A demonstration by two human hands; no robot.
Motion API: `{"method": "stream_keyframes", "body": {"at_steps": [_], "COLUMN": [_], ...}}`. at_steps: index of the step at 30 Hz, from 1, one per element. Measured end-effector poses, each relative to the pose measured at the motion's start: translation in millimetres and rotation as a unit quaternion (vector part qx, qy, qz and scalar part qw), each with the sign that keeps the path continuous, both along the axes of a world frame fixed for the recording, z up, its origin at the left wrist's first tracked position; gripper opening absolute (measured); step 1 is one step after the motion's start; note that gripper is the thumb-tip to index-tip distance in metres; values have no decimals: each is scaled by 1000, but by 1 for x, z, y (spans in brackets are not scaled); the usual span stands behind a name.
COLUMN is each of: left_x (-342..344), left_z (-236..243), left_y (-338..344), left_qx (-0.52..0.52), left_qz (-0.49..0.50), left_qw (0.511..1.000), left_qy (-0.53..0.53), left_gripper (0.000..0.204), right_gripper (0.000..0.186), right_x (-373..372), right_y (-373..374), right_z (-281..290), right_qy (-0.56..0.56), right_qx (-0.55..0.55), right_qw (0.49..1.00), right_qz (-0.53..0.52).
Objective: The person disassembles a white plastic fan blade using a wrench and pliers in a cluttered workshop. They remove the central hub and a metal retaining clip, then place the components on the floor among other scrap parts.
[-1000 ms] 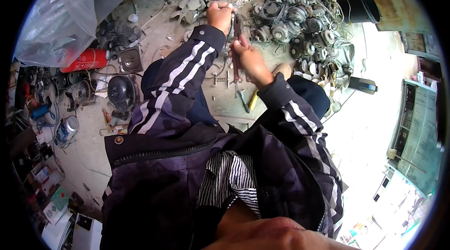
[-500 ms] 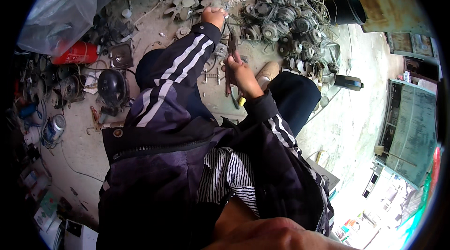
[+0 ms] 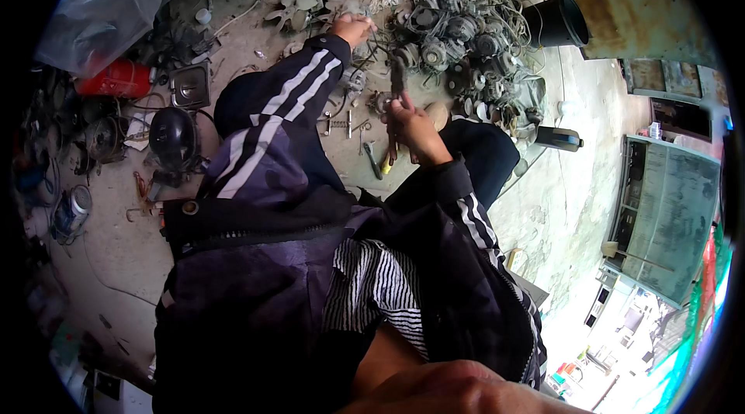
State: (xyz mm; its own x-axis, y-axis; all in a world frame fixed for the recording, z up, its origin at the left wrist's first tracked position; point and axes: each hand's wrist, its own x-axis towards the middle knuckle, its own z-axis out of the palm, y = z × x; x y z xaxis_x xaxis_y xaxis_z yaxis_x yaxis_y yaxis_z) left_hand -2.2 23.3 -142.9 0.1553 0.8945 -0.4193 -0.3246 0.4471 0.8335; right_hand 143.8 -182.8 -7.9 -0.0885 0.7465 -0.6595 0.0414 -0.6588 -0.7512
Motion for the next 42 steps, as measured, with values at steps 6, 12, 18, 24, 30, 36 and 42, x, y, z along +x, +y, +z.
{"method": "stream_keyframes", "body": {"at_steps": [6,12,18,24,30,36,42], "left_x": [9,12,6,17,5,13,20], "left_z": [-17,-6,24,71,170,159,148], "left_y": [-13,-31,-34,-14,-25,-32,-30], "left_qx": [-89,204,186,189,104,53,48], "left_qz": [-316,-533,-398,-248,-139,-73,-52], "left_qw": [937,804,894,950,984,992,996], "left_qy": [117,167,89,25,-27,-88,-55], "left_gripper": [40,45,30,29,28,23,20], "right_gripper": [31,34,30,29,41,42,33], "right_x": [23,49,64,85,83,76,76], "right_y": [11,13,38,84,111,112,125], "right_z": [8,-11,18,29,34,39,29], "right_qy": [-42,9,36,30,212,202,103], "right_qx": [-25,-20,-10,54,87,104,126], "right_qw": [999,1000,999,998,972,966,977], "right_qz": [-20,7,-34,6,54,119,136]}}
